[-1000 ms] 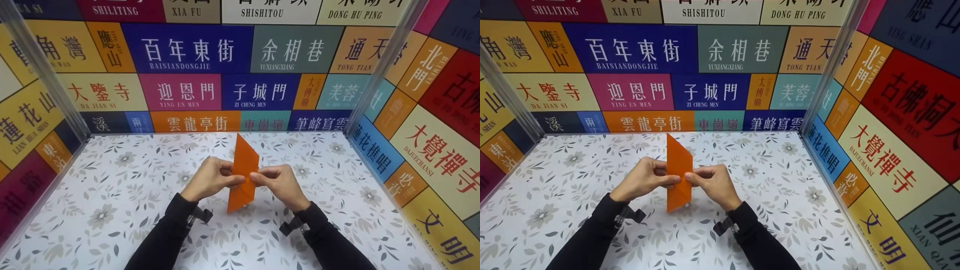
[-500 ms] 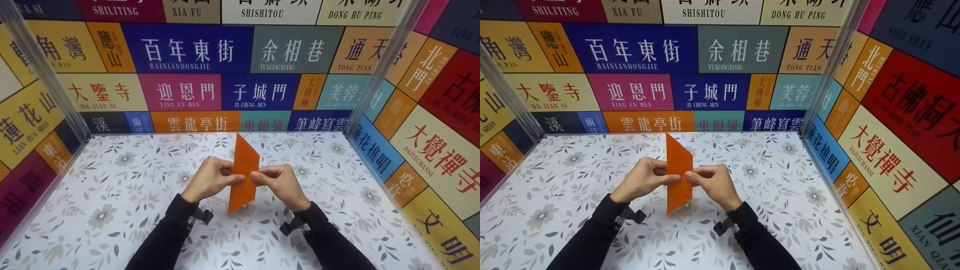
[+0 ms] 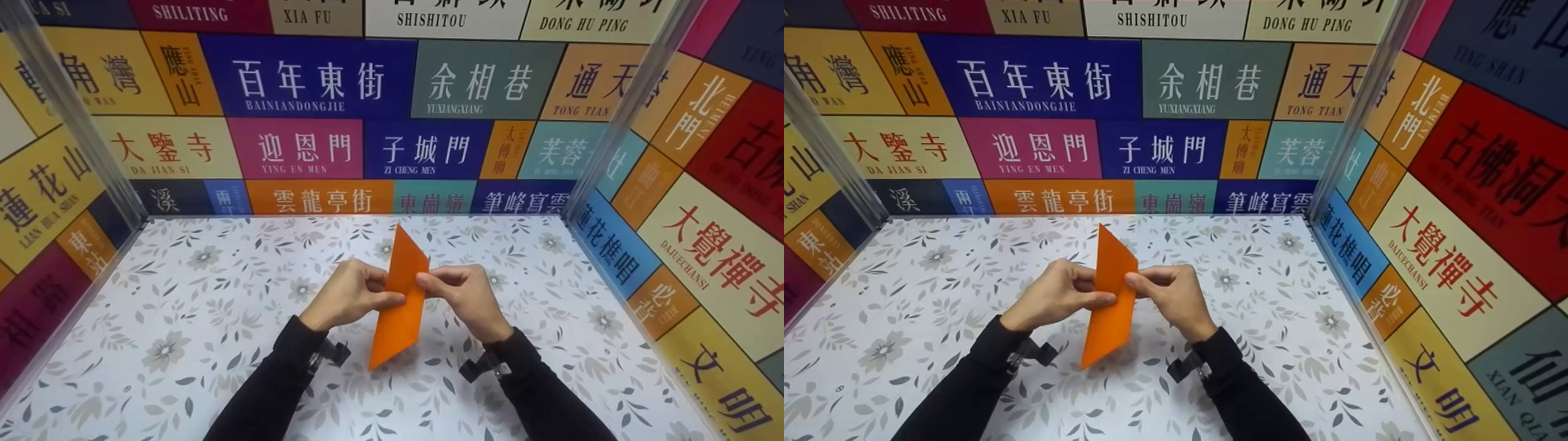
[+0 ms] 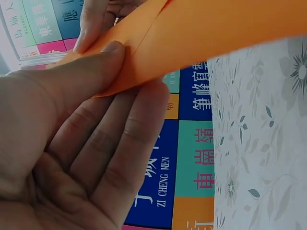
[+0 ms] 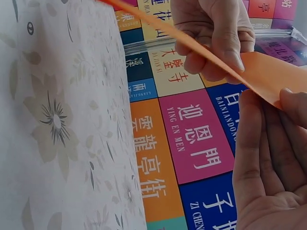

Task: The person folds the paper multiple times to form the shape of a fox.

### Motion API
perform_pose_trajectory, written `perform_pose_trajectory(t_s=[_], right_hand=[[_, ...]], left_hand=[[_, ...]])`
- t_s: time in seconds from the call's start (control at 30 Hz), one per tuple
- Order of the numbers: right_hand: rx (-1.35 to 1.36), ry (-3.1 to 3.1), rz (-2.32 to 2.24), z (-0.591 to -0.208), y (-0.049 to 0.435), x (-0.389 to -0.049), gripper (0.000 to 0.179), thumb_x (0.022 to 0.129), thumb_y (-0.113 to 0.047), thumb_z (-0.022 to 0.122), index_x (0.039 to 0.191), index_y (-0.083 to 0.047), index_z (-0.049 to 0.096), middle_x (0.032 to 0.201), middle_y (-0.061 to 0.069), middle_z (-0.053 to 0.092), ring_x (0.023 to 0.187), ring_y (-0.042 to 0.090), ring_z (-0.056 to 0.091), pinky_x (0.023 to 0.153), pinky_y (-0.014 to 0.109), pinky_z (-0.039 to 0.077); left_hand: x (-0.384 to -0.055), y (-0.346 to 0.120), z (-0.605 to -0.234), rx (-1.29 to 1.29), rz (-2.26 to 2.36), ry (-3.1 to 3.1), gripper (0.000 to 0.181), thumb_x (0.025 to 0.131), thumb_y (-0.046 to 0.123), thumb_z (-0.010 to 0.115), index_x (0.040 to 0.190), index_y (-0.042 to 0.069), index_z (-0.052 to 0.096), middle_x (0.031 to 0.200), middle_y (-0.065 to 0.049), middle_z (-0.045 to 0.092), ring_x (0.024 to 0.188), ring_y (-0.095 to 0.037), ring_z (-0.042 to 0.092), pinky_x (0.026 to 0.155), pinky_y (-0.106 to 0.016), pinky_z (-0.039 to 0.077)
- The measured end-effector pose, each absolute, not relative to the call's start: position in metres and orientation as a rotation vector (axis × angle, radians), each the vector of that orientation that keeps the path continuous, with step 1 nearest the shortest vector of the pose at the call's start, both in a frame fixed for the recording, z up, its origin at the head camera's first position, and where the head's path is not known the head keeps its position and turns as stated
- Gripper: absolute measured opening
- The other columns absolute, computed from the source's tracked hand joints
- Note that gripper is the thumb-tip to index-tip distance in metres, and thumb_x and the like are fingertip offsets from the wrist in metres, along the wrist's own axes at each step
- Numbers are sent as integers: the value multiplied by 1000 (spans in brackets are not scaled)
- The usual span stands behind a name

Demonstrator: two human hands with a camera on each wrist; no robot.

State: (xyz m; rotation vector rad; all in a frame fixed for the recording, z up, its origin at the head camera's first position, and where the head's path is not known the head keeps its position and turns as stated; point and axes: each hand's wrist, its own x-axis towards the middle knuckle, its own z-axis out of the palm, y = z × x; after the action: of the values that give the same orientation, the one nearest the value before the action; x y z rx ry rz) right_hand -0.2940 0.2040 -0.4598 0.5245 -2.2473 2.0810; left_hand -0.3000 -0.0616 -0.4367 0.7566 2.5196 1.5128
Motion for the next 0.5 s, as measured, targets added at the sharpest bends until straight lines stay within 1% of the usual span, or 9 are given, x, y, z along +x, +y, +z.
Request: perform_pose_trajectory(t_s=[0.03,0.07,0.13,0.2,0.27,0.4,0.5], right_hand=[[521,-2242,2086,-459,205,-295,19,107,-16,86,116,0,91,105,11,91,92,20,87,92,41,74],[519,-2233,2093,-459,205,-295,19,107,-16,86,116,-1,91,106,12,91,93,22,88,93,41,73],[511,-2210,2109,-458,206,-296,19,107,-17,86,117,-1,90,107,13,91,95,25,89,95,43,73],[497,-2183,2120,-457,207,-297,19,107,-16,86,117,-1,90,107,14,91,95,28,90,97,43,73],[483,-2154,2127,-456,208,-296,18,107,-16,86,117,-2,91,107,15,91,95,30,90,97,44,73],[475,-2137,2126,-456,208,-296,19,107,-16,86,118,-2,90,106,14,91,95,30,90,99,45,73],[473,-2121,2132,-456,207,-295,20,108,-17,85,118,-1,90,106,15,91,95,31,90,100,45,72]], left_hand=[[-300,-61,-437,750,1513,2512,9,99,25,96,104,18,94,90,1,90,75,-5,75,69,-19,58],[-300,-61,-437,748,1511,2511,9,98,25,97,104,17,94,90,1,90,75,-5,75,68,-19,57],[-300,-61,-437,752,1503,2517,9,98,24,97,99,17,93,87,0,89,72,-4,72,64,-19,52],[-300,-61,-437,770,1496,2521,10,98,24,97,94,16,91,82,0,87,68,-4,66,59,-19,44],[-300,-61,-437,785,1490,2521,12,98,24,97,91,17,90,79,1,85,66,-4,63,57,-20,39],[-300,-62,-436,796,1488,2529,14,98,25,97,89,18,89,75,6,81,63,-3,59,57,-21,37],[-301,-62,-434,808,1480,2547,21,98,26,97,83,18,85,68,9,73,60,-4,52,56,-22,31]])
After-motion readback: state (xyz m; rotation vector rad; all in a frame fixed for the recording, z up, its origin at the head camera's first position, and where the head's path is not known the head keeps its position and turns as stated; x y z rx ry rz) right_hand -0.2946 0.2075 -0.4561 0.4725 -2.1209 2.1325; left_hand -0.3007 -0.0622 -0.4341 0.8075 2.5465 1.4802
